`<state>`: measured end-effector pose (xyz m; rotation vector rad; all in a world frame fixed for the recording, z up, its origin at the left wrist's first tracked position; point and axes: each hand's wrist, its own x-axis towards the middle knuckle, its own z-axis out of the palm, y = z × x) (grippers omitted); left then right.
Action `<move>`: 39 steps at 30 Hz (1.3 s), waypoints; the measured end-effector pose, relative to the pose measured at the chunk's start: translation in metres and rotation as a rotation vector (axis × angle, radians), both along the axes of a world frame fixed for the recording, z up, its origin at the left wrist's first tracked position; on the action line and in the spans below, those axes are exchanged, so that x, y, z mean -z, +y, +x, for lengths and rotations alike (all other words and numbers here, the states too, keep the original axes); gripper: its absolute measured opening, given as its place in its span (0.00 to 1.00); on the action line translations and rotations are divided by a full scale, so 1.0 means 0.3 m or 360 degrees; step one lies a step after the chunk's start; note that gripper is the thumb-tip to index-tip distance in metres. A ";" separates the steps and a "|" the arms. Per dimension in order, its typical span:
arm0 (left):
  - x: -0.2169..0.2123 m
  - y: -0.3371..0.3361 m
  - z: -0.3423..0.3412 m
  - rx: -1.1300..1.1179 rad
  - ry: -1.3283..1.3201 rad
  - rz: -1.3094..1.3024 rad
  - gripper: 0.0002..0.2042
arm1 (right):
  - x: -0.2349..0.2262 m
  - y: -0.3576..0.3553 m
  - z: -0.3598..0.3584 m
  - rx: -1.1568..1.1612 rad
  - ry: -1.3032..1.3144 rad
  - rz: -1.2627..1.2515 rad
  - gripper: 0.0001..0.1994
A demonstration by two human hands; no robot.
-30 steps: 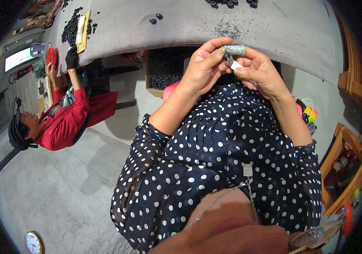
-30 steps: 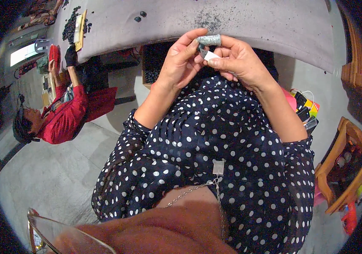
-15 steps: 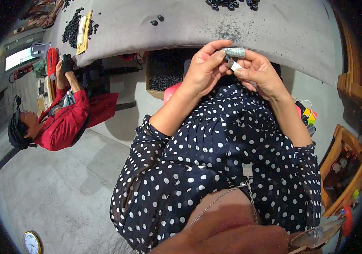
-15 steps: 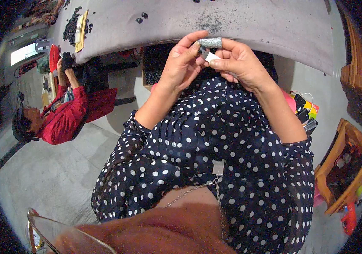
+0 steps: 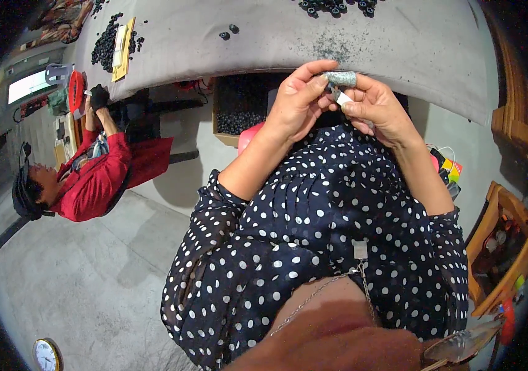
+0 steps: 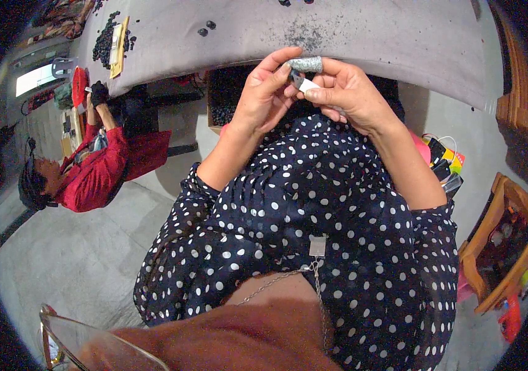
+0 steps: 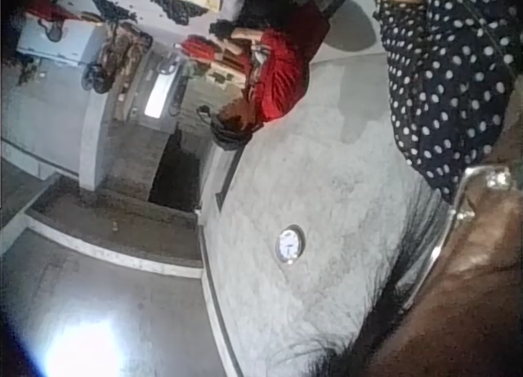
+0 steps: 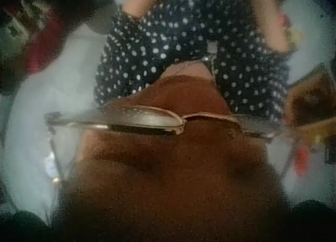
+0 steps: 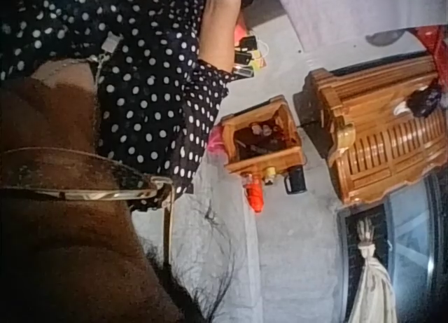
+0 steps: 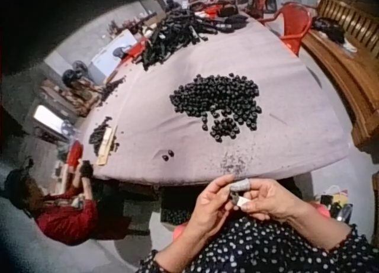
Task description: The person sorts small black industrial parts by hand at a workstation.
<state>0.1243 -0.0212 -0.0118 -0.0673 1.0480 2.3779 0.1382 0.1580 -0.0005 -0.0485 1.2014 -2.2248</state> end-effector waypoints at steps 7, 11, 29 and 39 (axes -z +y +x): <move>0.003 -0.003 0.004 -0.0005 0.0034 -0.0016 0.16 | 0.004 -0.002 0.003 0.0022 0.0011 0.0033 0.16; -0.004 0.013 0.013 -0.0051 0.0015 0.0039 0.15 | 0.010 -0.004 0.004 0.0047 0.0012 0.0031 0.16; 0.024 0.005 0.017 -0.0018 -0.0034 0.0188 0.17 | -0.004 -0.001 0.010 0.0011 0.0023 0.0072 0.18; -0.004 0.005 0.024 -0.0076 0.0025 0.0029 0.15 | 0.021 -0.005 -0.006 0.0021 -0.0055 0.0038 0.15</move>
